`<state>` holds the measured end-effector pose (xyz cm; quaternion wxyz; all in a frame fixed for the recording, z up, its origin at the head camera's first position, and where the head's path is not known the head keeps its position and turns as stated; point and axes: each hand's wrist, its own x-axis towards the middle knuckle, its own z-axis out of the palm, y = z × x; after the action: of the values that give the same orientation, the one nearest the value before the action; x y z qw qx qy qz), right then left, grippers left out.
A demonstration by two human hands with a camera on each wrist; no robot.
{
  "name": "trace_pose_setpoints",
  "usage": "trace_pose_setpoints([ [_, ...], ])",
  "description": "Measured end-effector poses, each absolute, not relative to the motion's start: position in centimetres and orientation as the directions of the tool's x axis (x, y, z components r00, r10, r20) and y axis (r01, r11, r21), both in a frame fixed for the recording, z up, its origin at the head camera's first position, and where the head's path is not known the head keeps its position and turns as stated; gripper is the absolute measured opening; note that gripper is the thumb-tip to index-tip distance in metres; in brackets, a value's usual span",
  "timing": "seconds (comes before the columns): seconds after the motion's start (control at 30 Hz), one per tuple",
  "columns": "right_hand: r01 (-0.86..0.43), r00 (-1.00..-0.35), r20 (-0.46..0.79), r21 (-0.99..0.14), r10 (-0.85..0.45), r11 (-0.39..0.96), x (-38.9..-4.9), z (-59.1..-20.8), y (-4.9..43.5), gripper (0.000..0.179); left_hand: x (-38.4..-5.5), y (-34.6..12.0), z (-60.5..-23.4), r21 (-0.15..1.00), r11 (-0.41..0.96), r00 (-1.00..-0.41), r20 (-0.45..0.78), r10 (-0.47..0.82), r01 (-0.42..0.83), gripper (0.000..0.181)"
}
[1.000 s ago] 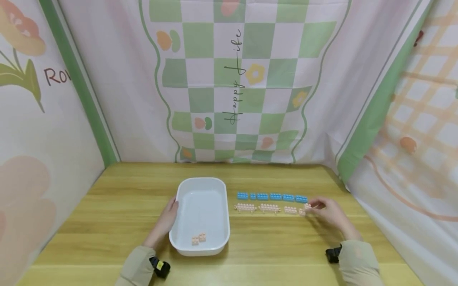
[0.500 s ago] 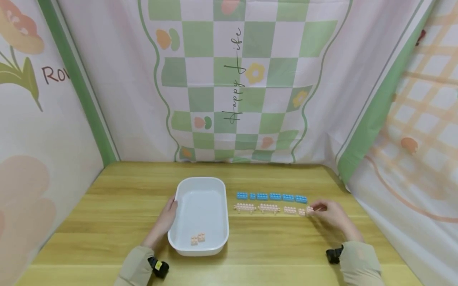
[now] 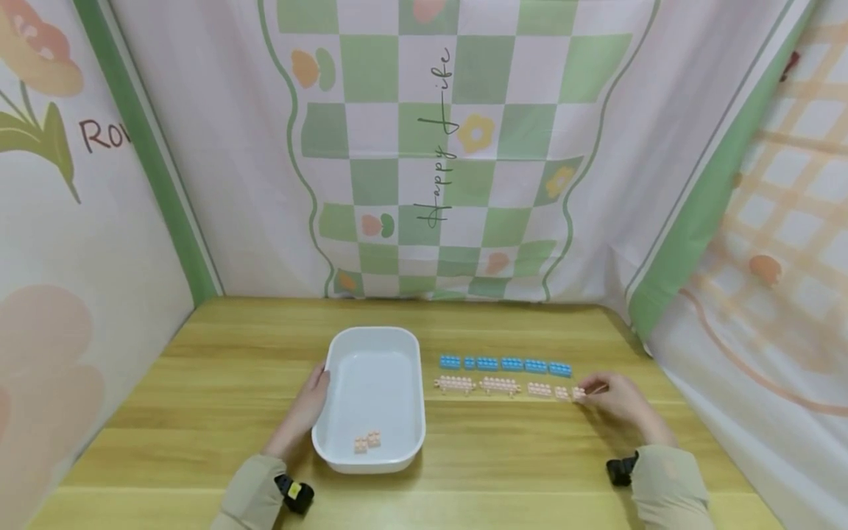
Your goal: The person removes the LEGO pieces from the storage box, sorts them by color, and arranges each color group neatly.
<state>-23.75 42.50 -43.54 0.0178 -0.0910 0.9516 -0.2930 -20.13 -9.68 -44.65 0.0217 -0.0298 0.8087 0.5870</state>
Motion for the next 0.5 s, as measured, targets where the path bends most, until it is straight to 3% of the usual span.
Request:
trace_pose_setpoints([
  [0.5,-0.139,-0.980,-0.040,-0.548,-0.193,0.825,-24.15,-43.21,42.34,0.023,-20.38,-9.51,-44.81,0.946,0.317,-0.997,-0.060,-0.042,-0.070,0.049],
])
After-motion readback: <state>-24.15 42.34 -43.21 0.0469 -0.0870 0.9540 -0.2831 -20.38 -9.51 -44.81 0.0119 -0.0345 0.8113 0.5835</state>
